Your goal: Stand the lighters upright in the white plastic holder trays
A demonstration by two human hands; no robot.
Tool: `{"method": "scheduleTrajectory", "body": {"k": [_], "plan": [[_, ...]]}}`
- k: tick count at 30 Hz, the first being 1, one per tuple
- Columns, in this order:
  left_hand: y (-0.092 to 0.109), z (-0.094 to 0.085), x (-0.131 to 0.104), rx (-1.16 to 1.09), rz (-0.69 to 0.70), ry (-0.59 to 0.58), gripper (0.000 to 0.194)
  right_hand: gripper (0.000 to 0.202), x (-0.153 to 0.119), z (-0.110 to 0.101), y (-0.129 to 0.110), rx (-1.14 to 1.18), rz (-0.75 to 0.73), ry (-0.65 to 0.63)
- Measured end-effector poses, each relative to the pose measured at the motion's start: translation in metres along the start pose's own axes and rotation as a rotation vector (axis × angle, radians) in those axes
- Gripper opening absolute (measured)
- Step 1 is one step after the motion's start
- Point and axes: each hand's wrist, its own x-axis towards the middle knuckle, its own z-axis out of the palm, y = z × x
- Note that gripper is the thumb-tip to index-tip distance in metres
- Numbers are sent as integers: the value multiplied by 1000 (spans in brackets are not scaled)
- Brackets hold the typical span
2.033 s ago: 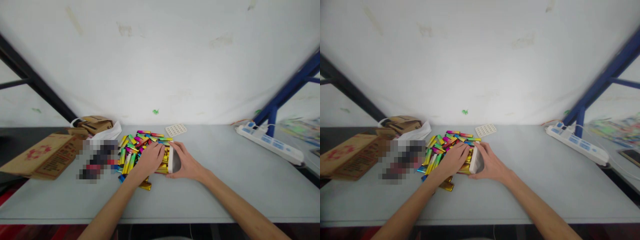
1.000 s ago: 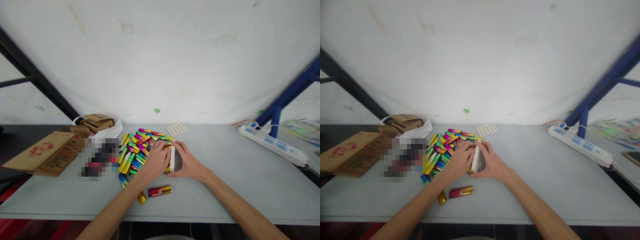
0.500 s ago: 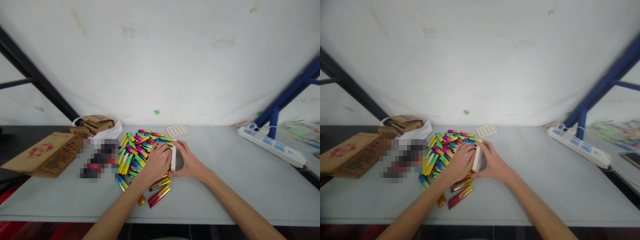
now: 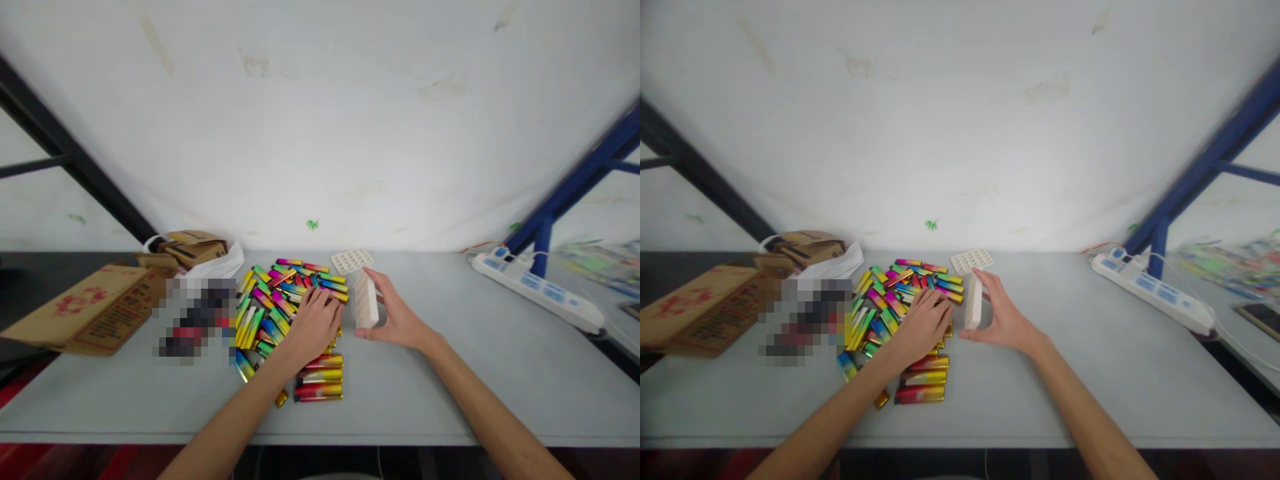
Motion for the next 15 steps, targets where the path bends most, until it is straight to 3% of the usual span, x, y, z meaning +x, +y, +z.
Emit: {"method": "scheduleTrajectory", "body": {"k": [5,9,12,15], "plan": [[-1,0,-1,-40,-13,20,20,91,2,-22,25,-66,90,129],[-4,-4,1,-78,-20,59,19,83,4,-40,64,-222,97,358],[-8,-8,12,-49,-30,77,21,81,4,-49,89,-363,120,393],[-14,-6,37,29,-46,13,22,81,1,-52,104,-494,280,374]]}}
